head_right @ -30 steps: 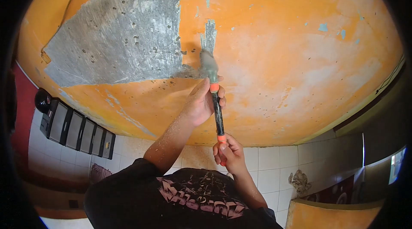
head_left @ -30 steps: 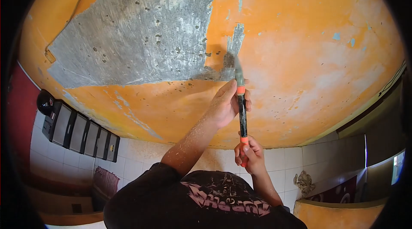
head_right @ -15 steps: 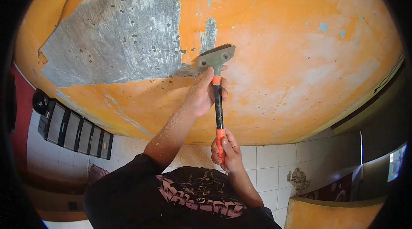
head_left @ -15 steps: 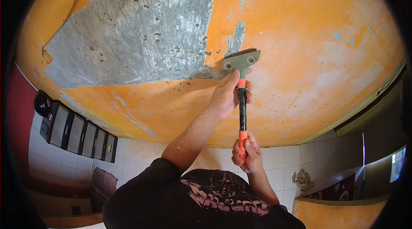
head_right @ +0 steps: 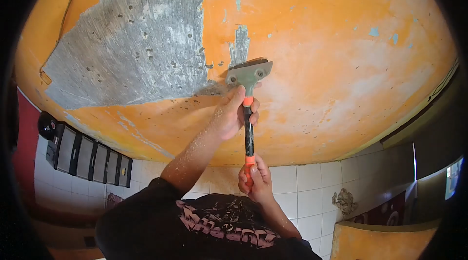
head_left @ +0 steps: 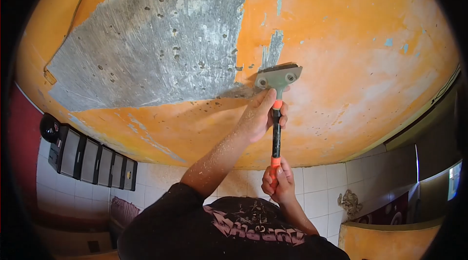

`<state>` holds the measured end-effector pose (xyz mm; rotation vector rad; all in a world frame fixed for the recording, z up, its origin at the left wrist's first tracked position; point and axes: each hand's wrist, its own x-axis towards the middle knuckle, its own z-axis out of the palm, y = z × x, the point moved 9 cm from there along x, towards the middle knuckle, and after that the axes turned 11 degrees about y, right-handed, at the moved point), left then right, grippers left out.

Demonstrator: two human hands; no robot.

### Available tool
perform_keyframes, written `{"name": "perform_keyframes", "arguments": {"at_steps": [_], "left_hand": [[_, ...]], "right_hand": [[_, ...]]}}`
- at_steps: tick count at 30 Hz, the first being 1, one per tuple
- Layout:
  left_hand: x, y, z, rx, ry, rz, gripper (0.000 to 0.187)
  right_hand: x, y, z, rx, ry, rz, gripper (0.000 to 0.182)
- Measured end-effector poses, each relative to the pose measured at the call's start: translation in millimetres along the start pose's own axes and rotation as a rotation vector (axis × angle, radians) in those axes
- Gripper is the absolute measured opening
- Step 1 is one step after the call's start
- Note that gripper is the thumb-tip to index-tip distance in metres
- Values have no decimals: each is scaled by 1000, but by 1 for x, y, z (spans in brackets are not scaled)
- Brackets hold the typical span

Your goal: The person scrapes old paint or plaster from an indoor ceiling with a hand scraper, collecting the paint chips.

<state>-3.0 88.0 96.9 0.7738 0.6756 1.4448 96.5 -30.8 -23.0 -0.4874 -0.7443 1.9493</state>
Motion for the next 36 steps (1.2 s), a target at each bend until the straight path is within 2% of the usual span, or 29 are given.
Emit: {"name": "perform_keyframes", "arguments": {"at_steps": [5,8,11,19,27,33,36], "left_hand": [[-2,9,4,-3,-32,38,52],[-4,-8,-7,-9,-9,-7,53],[1,16,4,42,-46,69,53],[-1,-2,-10,43,-11,43,53],[-1,-3,-14,125,51,83,51],[2,21,-1,126,-25,142,50],[1,9,-7,162,0,85,50]], "right_hand": [[2,0,4,-28,30,-25,44],[2,6,3,-21,13,-29,44],[4,6,9,9,19,-36,46],[1,12,10,-37,52,-17,48],[2,21,-1,98,26,54,50],[7,14,14,102,4,15,48],[6,14,10,128,23,37,48]]}}
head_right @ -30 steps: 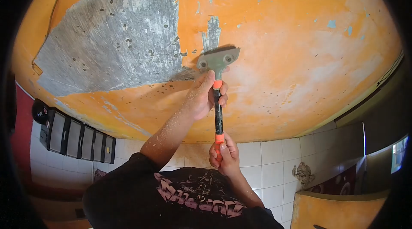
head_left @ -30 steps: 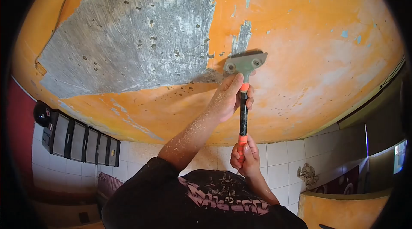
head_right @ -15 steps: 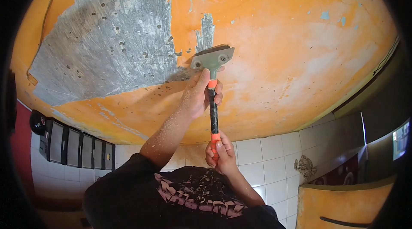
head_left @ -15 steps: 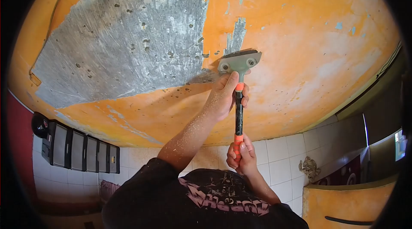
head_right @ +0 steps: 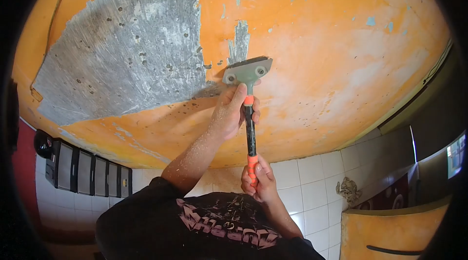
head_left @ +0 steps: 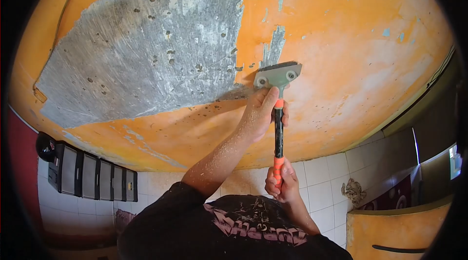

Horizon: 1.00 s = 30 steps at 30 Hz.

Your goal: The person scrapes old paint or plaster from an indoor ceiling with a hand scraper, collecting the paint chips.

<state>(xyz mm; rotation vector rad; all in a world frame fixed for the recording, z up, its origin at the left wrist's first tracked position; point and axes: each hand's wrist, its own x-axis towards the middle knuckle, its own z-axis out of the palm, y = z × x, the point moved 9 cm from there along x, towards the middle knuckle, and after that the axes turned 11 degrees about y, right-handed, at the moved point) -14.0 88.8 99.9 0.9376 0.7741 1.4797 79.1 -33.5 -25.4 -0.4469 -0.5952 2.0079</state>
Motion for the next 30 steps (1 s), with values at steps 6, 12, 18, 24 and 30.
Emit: {"name": "perform_keyframes", "arguments": {"at_steps": [6,12,18,24,30], "left_hand": [[5,18,9,-49,-22,16,50],[7,32,15,-49,-17,55,50],[2,11,2,-58,2,14,48],[11,46,20,-16,-51,106,50],[9,35,20,-26,-29,44,48]], "right_hand": [[-9,-10,16,-52,66,-13,50],[-3,-11,30,18,-31,7,47],[-14,2,19,6,67,47,44],[-2,-12,41,47,-17,0,43],[-12,-13,40,43,28,-3,45]]}}
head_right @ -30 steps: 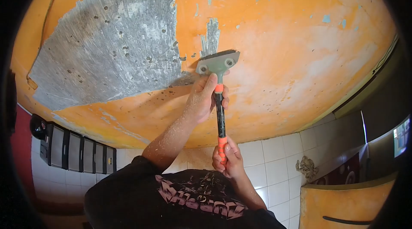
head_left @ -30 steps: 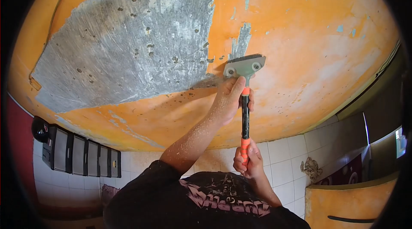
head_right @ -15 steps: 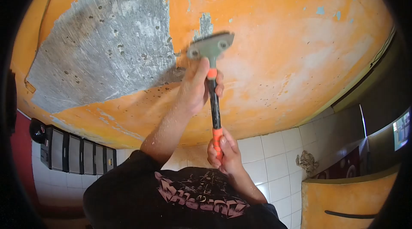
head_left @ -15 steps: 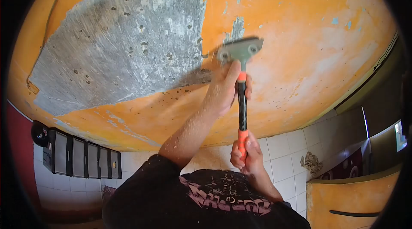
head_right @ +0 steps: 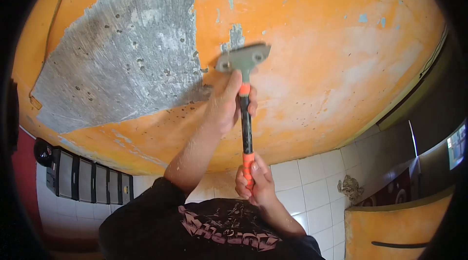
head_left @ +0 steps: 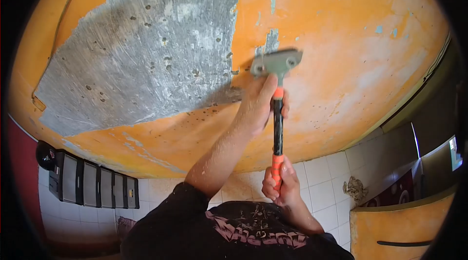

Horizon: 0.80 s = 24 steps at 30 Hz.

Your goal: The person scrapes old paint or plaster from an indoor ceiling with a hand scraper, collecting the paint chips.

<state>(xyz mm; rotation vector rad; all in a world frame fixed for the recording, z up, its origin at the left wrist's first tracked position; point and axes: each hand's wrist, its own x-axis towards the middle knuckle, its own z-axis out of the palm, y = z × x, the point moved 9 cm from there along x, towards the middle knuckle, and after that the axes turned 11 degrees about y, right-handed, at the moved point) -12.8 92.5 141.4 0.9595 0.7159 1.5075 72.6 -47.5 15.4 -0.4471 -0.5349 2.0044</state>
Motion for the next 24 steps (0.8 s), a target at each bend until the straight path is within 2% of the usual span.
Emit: {"name": "perform_keyframes", "arguments": {"at_steps": [3,6,7,11,14,17,19,22,24], "left_hand": [[9,15,10,2,-30,60,45],[-4,-13,-5,26,37,-21,46],[-9,-18,-7,24,53,-37,47],[7,16,12,10,-41,54,49],[8,7,4,-1,10,44,39],[-6,-7,-6,8,45,24,43],[-4,-2,-4,23,52,30,45],[10,24,10,74,-46,100,49],[2,21,6,78,-1,107,50]], "right_hand": [[6,-10,7,-22,9,-34,48],[-5,-1,-5,-53,43,-13,39],[-6,3,-9,0,32,28,46],[7,-10,8,-12,-8,-35,45],[5,-11,9,-48,-6,-29,43],[-7,4,-8,-75,79,17,40],[3,-2,-3,-116,25,-33,44],[12,-9,0,-131,-14,-58,48],[12,-12,-1,-149,-9,-61,48]]}}
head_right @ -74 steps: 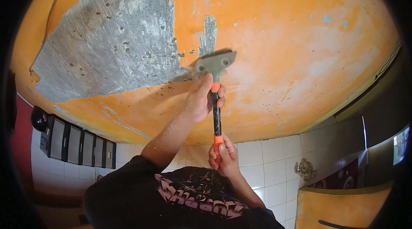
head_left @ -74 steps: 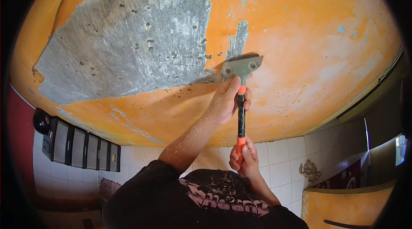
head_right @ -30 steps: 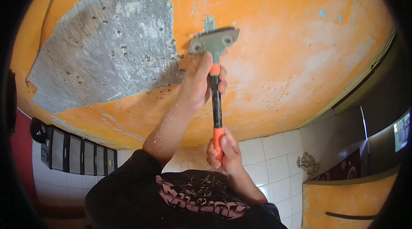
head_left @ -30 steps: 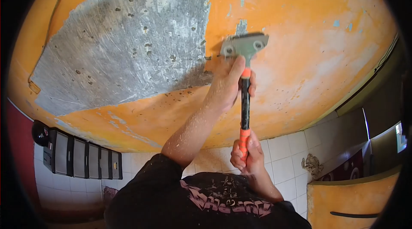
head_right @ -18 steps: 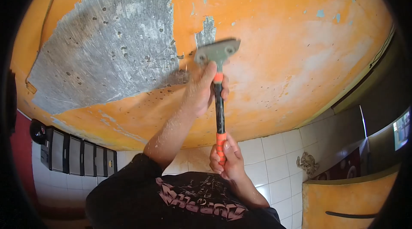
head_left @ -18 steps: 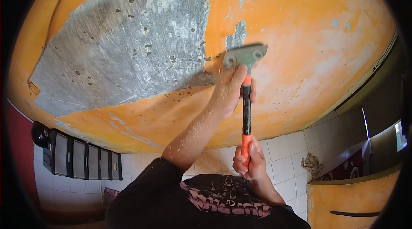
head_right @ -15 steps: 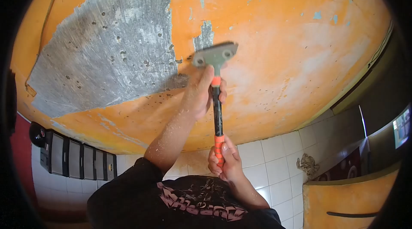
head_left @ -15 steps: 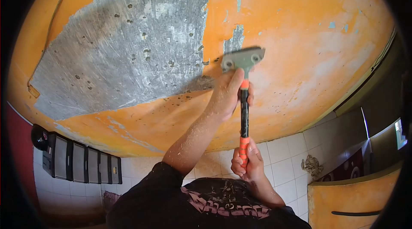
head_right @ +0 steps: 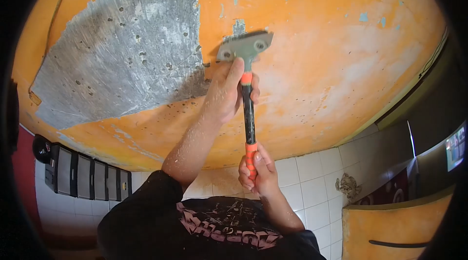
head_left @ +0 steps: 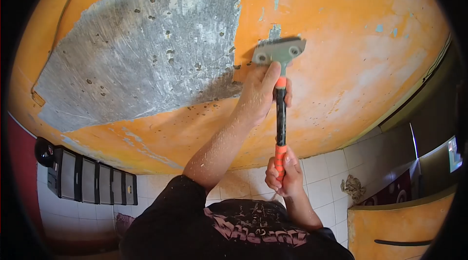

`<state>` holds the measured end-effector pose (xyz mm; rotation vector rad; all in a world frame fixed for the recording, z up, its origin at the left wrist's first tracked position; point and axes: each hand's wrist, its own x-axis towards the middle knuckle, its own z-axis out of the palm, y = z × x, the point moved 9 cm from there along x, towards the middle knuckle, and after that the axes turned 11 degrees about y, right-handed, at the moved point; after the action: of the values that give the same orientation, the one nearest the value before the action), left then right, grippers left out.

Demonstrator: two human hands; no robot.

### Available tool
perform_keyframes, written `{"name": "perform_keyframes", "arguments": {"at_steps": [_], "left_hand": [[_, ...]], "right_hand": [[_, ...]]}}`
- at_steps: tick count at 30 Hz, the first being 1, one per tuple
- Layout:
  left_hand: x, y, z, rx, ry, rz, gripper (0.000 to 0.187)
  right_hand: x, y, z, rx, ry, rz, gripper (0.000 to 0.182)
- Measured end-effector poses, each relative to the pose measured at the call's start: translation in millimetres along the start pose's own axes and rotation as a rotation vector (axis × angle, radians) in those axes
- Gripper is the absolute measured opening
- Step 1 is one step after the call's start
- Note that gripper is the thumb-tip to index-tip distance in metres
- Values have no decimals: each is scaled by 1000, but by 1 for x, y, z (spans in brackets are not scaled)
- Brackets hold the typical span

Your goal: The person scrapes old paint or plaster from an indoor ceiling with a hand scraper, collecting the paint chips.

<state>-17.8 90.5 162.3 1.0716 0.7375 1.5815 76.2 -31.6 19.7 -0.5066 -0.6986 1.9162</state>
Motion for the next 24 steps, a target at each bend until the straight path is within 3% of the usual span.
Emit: {"name": "perform_keyframes", "arguments": {"at_steps": [3,6,13,17,21,24], "left_hand": [[-7,-18,-7,-22,16,-67,50],[9,4,3,-19,-13,-15,51],[3,-12,4,23,7,-50,50],[20,15,22,-8,-14,15,48],[6,-16,8,-6,5,-51,49],[12,-6,10,-18,-7,-11,49]], "right_hand": [[-7,12,-4,24,45,36,48],[1,-6,15,58,-30,-5,43],[-6,0,4,134,9,43,40],[6,-21,17,88,31,-22,42],[-6,-15,11,62,51,12,41],[-5,-11,11,93,57,41,41]]}}
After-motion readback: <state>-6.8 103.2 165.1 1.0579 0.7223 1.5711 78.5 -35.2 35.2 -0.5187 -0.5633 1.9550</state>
